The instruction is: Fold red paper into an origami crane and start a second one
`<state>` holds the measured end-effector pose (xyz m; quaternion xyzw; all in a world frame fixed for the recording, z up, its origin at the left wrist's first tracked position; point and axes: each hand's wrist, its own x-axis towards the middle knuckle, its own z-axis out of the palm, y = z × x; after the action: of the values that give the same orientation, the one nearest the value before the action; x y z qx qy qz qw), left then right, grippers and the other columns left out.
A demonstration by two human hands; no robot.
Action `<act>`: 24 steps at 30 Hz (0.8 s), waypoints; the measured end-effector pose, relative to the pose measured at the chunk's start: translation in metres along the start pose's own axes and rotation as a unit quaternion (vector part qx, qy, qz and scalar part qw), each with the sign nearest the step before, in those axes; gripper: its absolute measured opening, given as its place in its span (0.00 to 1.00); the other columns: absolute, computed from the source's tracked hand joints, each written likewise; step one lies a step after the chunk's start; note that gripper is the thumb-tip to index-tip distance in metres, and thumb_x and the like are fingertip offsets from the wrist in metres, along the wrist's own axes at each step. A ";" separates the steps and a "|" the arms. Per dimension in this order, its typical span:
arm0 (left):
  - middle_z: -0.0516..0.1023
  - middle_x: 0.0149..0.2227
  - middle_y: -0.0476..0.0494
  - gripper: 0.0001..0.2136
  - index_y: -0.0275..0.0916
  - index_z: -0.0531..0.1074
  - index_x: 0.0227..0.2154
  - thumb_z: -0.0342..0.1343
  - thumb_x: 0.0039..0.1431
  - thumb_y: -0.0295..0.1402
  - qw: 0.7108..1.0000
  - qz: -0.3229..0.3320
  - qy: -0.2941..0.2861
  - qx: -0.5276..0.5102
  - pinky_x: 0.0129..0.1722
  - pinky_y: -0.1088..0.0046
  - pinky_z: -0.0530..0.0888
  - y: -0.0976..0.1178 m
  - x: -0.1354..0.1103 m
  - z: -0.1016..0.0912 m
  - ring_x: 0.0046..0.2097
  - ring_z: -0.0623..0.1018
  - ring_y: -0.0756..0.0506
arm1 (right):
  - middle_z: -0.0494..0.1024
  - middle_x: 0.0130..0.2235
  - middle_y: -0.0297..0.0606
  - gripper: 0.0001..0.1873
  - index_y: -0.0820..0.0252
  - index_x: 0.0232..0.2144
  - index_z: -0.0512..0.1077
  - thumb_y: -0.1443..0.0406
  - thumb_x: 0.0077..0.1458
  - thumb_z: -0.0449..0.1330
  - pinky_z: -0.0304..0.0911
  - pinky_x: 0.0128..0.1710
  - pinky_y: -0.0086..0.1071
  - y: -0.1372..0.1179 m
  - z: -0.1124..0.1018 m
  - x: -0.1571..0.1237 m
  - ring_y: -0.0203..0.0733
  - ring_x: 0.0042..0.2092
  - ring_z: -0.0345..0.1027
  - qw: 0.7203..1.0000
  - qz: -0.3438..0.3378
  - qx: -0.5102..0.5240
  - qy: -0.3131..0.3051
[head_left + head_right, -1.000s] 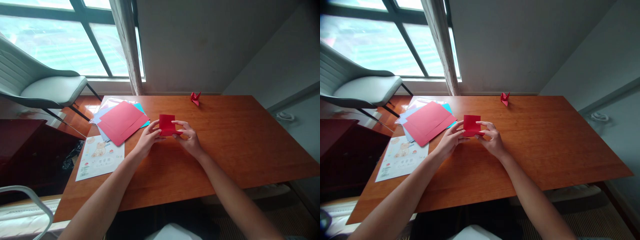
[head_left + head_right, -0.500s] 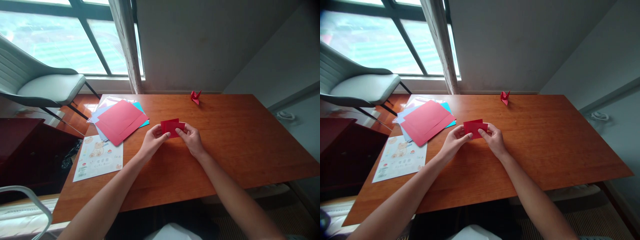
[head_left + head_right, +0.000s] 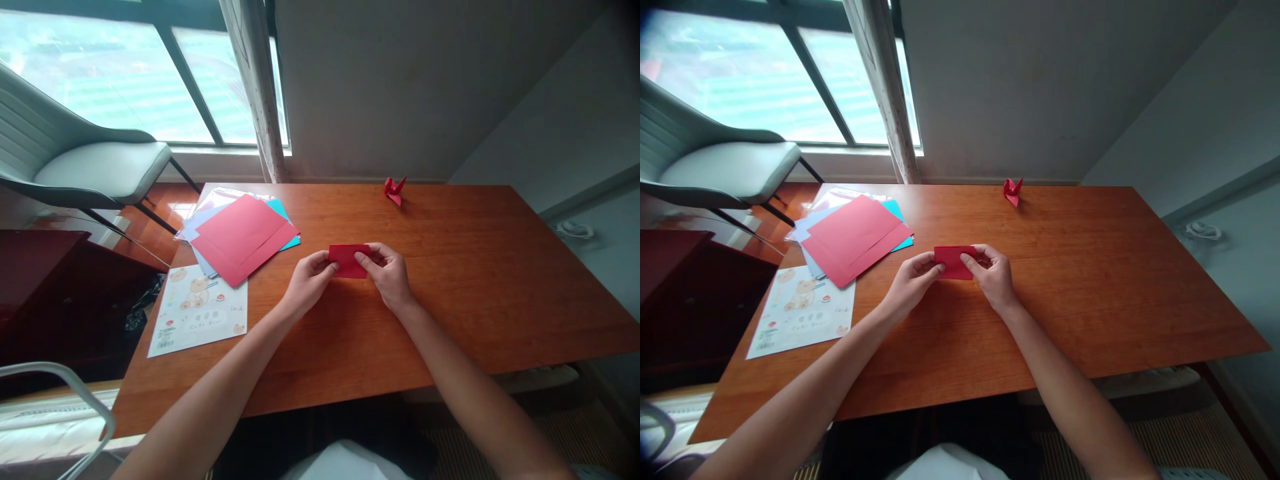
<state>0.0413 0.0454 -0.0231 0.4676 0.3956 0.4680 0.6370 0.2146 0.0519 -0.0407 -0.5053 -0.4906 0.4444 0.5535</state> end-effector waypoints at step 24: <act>0.82 0.32 0.45 0.14 0.35 0.80 0.32 0.66 0.53 0.43 0.996 0.007 0.085 0.018 0.37 0.71 0.76 0.008 -0.003 -0.002 0.33 0.78 0.47 | 0.80 0.31 0.34 0.15 0.56 0.30 0.77 0.53 0.48 0.71 0.71 0.34 0.33 -0.004 -0.002 -0.003 0.40 0.32 0.74 1.000 0.005 -0.012 -0.009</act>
<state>0.0366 0.0445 -0.0155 0.4405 0.4536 0.5028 0.5894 0.2163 0.0480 -0.0374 -0.5107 -0.4980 0.4457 0.5408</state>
